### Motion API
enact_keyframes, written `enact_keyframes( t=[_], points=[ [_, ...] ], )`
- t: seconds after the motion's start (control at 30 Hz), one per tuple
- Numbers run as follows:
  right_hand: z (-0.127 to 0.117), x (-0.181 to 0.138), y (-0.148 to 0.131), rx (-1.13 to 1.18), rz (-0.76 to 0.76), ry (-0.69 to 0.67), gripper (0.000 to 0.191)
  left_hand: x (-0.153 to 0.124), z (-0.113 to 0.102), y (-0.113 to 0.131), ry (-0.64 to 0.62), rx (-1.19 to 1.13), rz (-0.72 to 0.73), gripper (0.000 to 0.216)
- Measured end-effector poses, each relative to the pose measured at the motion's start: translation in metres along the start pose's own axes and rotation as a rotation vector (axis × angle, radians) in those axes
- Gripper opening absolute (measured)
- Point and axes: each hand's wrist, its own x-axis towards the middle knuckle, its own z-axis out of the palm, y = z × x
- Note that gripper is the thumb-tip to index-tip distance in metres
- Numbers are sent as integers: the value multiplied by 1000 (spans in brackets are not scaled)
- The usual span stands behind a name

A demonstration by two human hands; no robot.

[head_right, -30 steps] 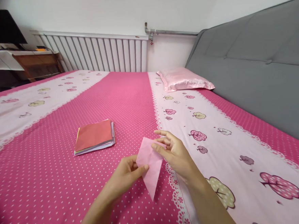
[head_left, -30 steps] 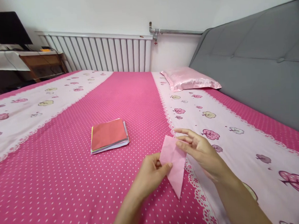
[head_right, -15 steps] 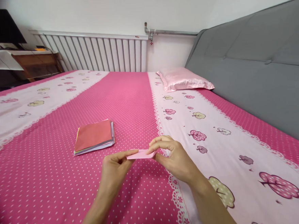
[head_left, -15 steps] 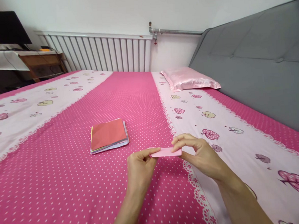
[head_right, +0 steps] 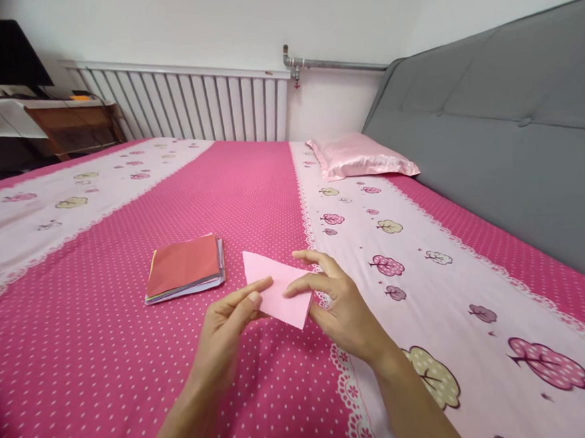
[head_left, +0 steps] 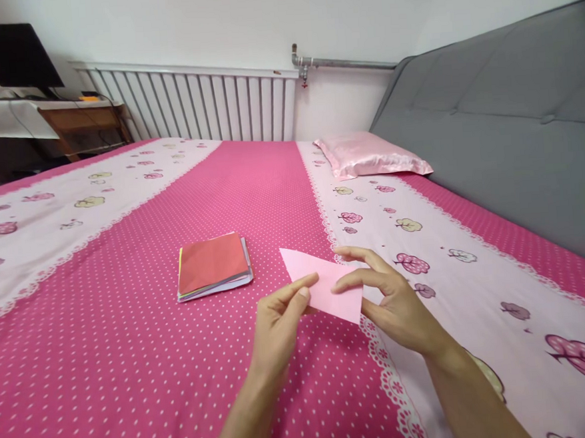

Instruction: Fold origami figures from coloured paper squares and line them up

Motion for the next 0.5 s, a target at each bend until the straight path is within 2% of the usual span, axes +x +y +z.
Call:
enact_keyframes(
  t=[0.1,0.27,0.37,0.5],
  points=[
    [0,0,0,7,7,-33,27,0,1,-2,-7,61,28,26],
    [0,2,2,44,9,-48,20,1,2,-1,-22,50,67,24],
    [2,3,2,86,36,-36,16,0,2,0,-33,1,67,36],
    [6,3,0,156,62,29,10,-1,3,1,-69,-51,56,62]
  ],
)
